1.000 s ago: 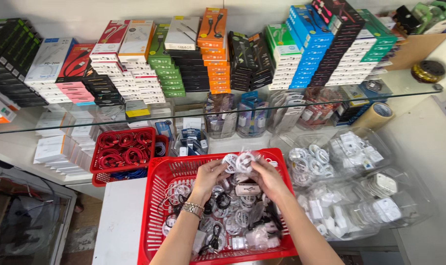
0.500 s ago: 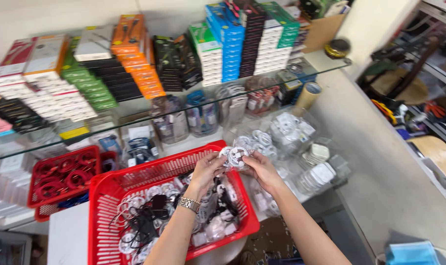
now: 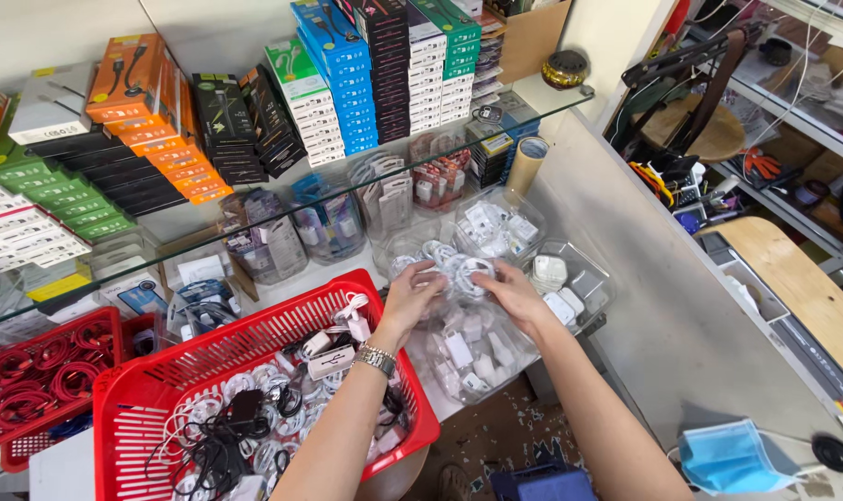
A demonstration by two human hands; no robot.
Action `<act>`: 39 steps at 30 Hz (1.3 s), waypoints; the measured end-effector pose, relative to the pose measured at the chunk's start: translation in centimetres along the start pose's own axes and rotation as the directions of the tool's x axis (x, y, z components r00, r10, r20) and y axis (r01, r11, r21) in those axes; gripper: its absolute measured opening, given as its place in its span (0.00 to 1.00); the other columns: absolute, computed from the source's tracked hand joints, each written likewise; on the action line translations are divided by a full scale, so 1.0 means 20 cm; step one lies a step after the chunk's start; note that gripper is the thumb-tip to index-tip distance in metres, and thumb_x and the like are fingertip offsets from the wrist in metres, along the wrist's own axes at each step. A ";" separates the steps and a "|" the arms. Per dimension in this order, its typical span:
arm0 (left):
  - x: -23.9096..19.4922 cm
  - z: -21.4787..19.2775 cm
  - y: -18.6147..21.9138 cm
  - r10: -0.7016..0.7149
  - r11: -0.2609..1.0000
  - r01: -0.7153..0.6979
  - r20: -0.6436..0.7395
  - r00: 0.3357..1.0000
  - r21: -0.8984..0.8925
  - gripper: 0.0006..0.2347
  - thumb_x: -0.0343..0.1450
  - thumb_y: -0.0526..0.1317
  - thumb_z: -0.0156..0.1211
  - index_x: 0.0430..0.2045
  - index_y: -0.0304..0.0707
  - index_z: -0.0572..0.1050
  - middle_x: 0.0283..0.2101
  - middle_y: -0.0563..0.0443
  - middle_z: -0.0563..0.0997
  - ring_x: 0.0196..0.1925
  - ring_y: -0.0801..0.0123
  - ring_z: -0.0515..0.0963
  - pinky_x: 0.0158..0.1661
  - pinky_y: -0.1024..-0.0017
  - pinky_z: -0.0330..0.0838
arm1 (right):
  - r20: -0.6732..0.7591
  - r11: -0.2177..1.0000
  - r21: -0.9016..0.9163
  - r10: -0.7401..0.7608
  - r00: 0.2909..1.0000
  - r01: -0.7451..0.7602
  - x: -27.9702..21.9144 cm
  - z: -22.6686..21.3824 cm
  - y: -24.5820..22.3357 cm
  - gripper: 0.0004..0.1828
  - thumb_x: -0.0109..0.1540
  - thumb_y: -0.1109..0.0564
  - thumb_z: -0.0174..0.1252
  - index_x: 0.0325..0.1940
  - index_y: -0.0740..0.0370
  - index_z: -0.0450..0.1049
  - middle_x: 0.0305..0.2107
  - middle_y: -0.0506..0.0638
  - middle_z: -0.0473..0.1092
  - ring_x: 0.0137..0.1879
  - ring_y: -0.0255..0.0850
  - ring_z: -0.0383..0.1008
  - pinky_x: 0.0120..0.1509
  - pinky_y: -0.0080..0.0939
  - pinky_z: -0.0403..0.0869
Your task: The person sorts small electronic accessories from a red basket into clear plastic containers on a counter. They pick up items such as chargers and cables, examine them, and place them into designated containers. The process is repetitive and involves handling multiple items one at a time.
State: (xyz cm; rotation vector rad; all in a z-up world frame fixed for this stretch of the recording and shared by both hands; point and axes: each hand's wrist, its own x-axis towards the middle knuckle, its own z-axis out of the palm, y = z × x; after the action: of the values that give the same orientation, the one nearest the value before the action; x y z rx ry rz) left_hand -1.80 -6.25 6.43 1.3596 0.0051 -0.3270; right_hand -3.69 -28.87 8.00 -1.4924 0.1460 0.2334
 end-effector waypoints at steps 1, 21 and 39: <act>0.03 -0.01 -0.02 0.050 0.999 -0.050 -0.043 0.998 0.003 0.18 0.70 0.36 0.63 0.55 0.35 0.71 0.48 0.50 0.81 0.45 0.73 0.82 0.42 0.75 0.80 | -0.068 0.999 -0.041 -0.017 0.998 0.014 0.03 -0.03 0.03 0.19 0.61 0.57 0.63 0.55 0.66 0.76 0.42 0.50 0.77 0.44 0.35 0.73 0.47 0.35 0.71; 0.20 -0.11 -0.05 0.365 0.344 -0.158 0.023 0.931 0.926 0.11 0.69 0.37 0.56 0.44 0.41 0.80 0.45 0.39 0.83 0.63 0.48 0.71 0.65 0.43 0.52 | 0.357 0.272 -0.872 -0.214 0.909 0.407 0.70 0.31 0.32 0.33 0.58 0.58 0.61 0.68 0.59 0.66 0.66 0.60 0.62 0.69 0.64 0.58 0.69 0.55 0.63; -0.67 -1.01 -0.12 0.368 0.873 -0.057 -0.576 0.730 0.485 0.09 0.72 0.32 0.52 0.39 0.35 0.81 0.38 0.45 0.88 0.40 0.65 0.88 0.42 0.70 0.78 | 0.514 0.782 -0.462 -0.148 0.845 0.418 0.16 1.21 0.47 0.16 0.65 0.54 0.56 0.55 0.61 0.77 0.43 0.53 0.80 0.48 0.40 0.81 0.54 0.40 0.76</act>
State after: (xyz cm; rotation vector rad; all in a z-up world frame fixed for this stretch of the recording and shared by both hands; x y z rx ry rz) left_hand -11.44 15.73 2.33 1.8524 0.3791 0.4027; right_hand -4.12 -3.90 -0.10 -1.9759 -0.5882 0.3887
